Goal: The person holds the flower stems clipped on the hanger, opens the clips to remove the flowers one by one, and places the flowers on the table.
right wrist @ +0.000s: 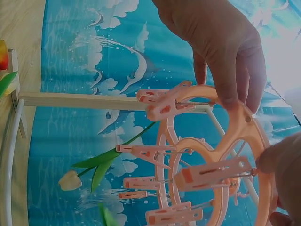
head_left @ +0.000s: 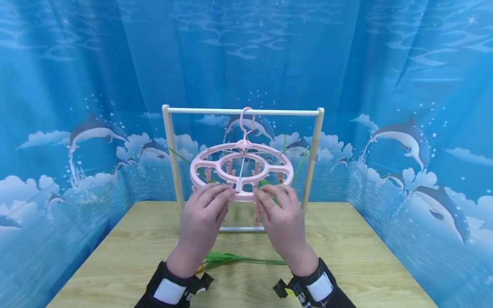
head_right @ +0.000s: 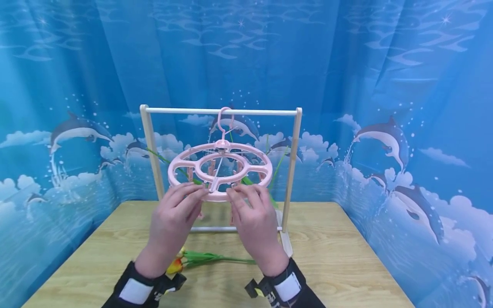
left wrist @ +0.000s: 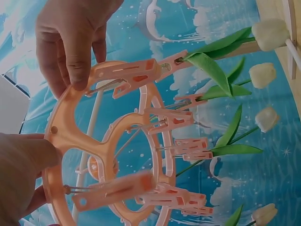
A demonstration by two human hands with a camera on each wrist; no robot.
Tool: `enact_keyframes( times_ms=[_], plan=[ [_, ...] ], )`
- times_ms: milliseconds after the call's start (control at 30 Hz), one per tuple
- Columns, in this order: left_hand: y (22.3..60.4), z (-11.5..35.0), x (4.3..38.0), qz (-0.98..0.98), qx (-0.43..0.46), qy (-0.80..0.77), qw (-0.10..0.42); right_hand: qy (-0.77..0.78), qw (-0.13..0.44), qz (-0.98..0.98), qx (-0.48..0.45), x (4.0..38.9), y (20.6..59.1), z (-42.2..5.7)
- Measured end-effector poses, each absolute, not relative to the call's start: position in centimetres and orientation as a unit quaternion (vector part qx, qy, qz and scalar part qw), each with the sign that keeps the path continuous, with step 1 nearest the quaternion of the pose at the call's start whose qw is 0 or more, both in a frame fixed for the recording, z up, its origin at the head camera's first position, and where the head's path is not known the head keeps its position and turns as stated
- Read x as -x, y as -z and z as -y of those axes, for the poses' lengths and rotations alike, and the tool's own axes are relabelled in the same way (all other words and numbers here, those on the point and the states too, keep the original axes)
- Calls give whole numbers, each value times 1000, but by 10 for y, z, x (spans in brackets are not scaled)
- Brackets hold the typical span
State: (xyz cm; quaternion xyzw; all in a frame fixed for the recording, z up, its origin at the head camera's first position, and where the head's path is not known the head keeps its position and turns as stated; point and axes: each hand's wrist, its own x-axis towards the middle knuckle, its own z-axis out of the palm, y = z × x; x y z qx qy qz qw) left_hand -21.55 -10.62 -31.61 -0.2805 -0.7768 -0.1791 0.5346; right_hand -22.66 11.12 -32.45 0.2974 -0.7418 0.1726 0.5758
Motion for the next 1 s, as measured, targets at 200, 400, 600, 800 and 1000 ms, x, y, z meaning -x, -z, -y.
enact_keyframes(
  times_ms=[200, 400, 600, 800, 1000],
  plan=[
    [314, 112, 216, 778, 273, 197, 531, -204, 566, 740, -300, 232, 324, -114],
    [312, 117, 219, 776, 261, 208, 535, -209, 561, 755, -268, 237, 323, -122],
    [311, 117, 219, 779, 259, 205, 534, -205, 564, 753, -271, 238, 325, -121],
    [311, 112, 216, 776, 284, 185, 532, -207, 575, 738, -287, 236, 325, -116],
    [315, 108, 216, 777, 278, 164, 541, -209, 584, 723, -306, 233, 328, -107]
  ],
)
